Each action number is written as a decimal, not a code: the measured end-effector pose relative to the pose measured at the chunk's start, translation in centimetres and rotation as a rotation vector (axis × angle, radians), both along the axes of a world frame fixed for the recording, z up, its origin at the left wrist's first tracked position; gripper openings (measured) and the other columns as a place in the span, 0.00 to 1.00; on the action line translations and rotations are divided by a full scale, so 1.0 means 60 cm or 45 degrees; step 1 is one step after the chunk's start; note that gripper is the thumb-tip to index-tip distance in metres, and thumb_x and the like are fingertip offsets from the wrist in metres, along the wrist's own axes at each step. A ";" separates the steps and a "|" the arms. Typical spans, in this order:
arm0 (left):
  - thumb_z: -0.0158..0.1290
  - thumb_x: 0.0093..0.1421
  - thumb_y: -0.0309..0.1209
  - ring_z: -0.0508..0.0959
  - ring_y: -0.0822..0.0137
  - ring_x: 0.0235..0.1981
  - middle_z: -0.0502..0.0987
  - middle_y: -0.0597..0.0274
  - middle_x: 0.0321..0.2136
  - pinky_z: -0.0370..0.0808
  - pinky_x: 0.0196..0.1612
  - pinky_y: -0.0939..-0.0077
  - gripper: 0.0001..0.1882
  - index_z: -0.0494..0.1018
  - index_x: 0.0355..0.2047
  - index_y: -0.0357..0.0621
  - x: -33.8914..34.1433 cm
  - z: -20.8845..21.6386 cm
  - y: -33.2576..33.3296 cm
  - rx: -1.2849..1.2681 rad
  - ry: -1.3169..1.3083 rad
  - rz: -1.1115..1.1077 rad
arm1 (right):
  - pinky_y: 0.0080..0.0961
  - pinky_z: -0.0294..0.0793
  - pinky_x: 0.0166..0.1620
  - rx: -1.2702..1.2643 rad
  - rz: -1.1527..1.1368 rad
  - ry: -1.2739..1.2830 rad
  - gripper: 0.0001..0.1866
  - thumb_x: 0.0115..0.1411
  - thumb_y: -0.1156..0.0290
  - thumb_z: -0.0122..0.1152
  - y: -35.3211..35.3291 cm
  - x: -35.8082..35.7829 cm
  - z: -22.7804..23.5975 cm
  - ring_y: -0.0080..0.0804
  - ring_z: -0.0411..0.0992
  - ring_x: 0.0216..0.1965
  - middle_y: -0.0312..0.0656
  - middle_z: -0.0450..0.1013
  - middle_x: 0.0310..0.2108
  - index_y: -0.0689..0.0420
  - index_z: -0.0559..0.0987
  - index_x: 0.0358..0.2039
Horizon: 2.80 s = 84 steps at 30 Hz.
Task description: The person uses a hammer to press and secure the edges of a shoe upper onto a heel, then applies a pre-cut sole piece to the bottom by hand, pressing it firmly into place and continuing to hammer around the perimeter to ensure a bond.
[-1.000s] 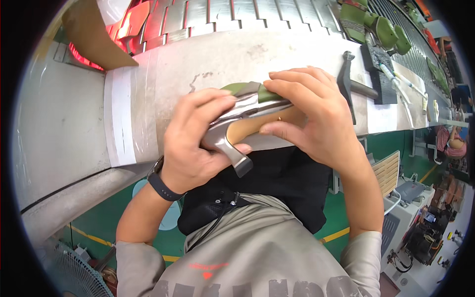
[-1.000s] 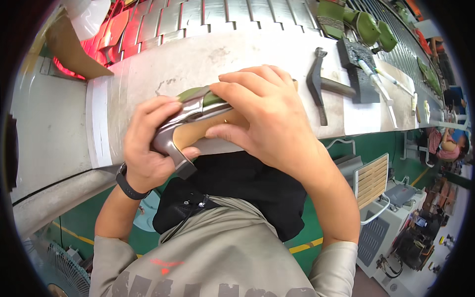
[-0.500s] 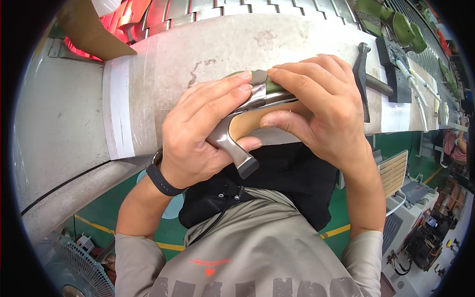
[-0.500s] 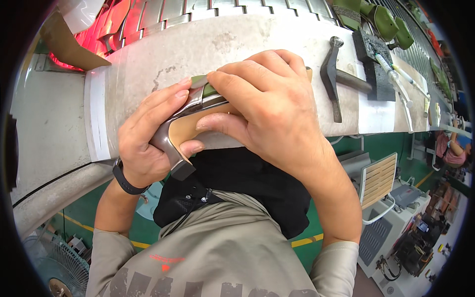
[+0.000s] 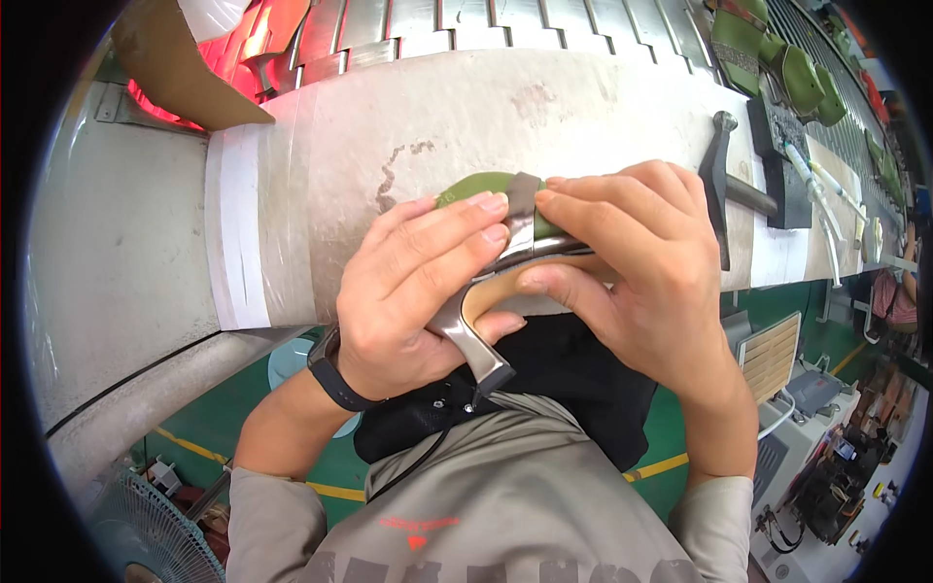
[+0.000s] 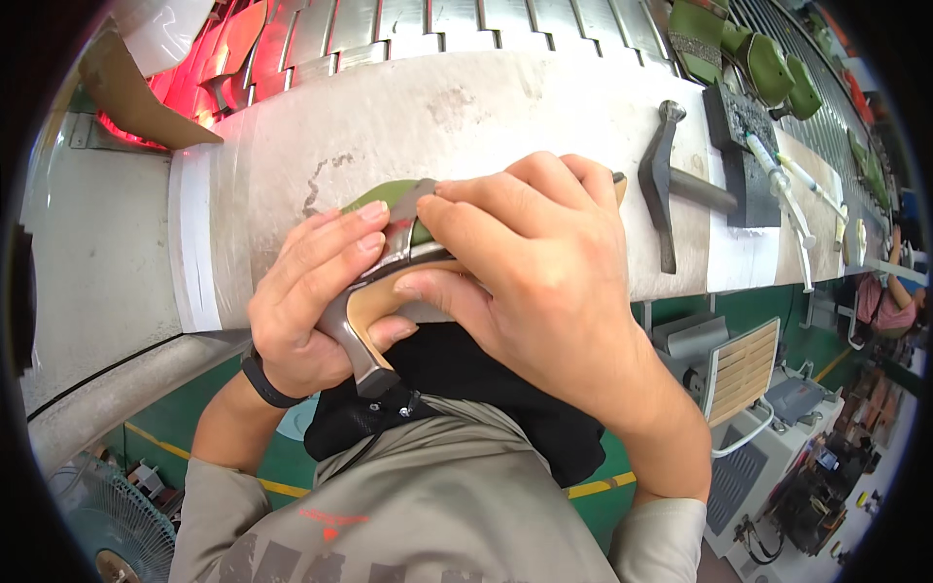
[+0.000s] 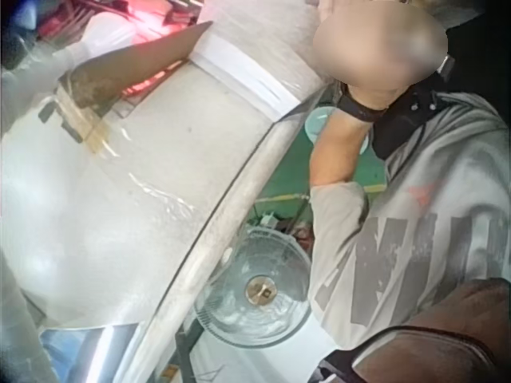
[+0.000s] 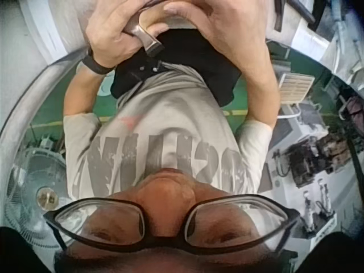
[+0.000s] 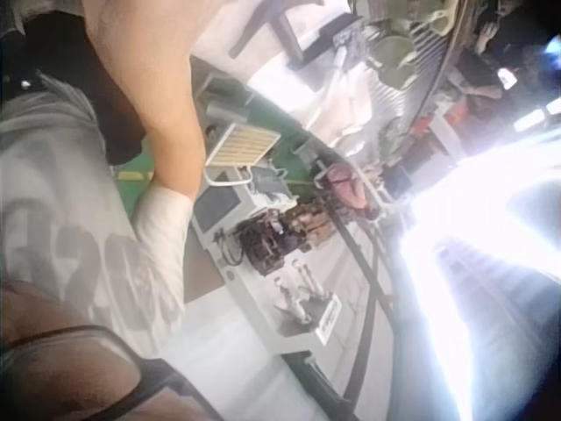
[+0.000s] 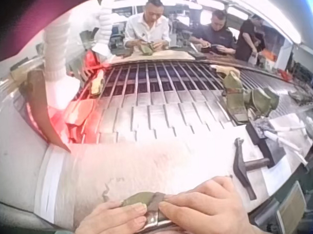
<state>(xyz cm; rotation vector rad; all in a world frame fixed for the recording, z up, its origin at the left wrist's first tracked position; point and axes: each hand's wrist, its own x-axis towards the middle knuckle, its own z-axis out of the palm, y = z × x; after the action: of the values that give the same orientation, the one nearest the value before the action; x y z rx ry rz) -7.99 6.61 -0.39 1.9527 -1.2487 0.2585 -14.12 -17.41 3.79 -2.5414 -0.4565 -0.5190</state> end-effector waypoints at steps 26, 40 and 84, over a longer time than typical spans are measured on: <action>0.74 0.54 0.39 0.84 0.52 0.57 0.83 0.48 0.55 0.76 0.60 0.53 0.30 0.80 0.54 0.38 -0.044 -0.034 -0.031 -0.144 -0.039 0.236 | 0.56 0.69 0.65 -0.201 -0.015 0.352 0.28 0.41 0.56 0.84 0.019 0.017 0.050 0.42 0.82 0.48 0.41 0.85 0.44 0.57 0.87 0.42; 0.74 0.55 0.37 0.70 0.44 0.70 0.68 0.38 0.70 0.65 0.71 0.58 0.42 0.69 0.67 0.36 0.003 0.004 -0.053 -0.007 0.288 0.173 | 0.38 0.74 0.63 0.072 -0.587 -0.138 0.26 0.59 0.71 0.75 -0.146 -0.028 -0.041 0.49 0.76 0.61 0.54 0.77 0.61 0.61 0.81 0.59; 0.71 0.48 0.26 0.80 0.45 0.50 0.75 0.42 0.62 0.75 0.51 0.57 0.55 0.57 0.76 0.36 0.104 0.046 -0.202 0.363 0.487 -0.245 | 0.21 0.82 0.43 1.201 -0.178 0.520 0.15 0.62 0.75 0.74 -0.158 0.007 0.023 0.23 0.83 0.39 0.42 0.85 0.39 0.62 0.84 0.49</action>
<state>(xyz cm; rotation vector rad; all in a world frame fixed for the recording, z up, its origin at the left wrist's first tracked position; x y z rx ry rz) -1.77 -5.53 2.37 1.9761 -1.2521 -0.3938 -13.67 -26.90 5.15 -1.6890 0.1172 -0.1718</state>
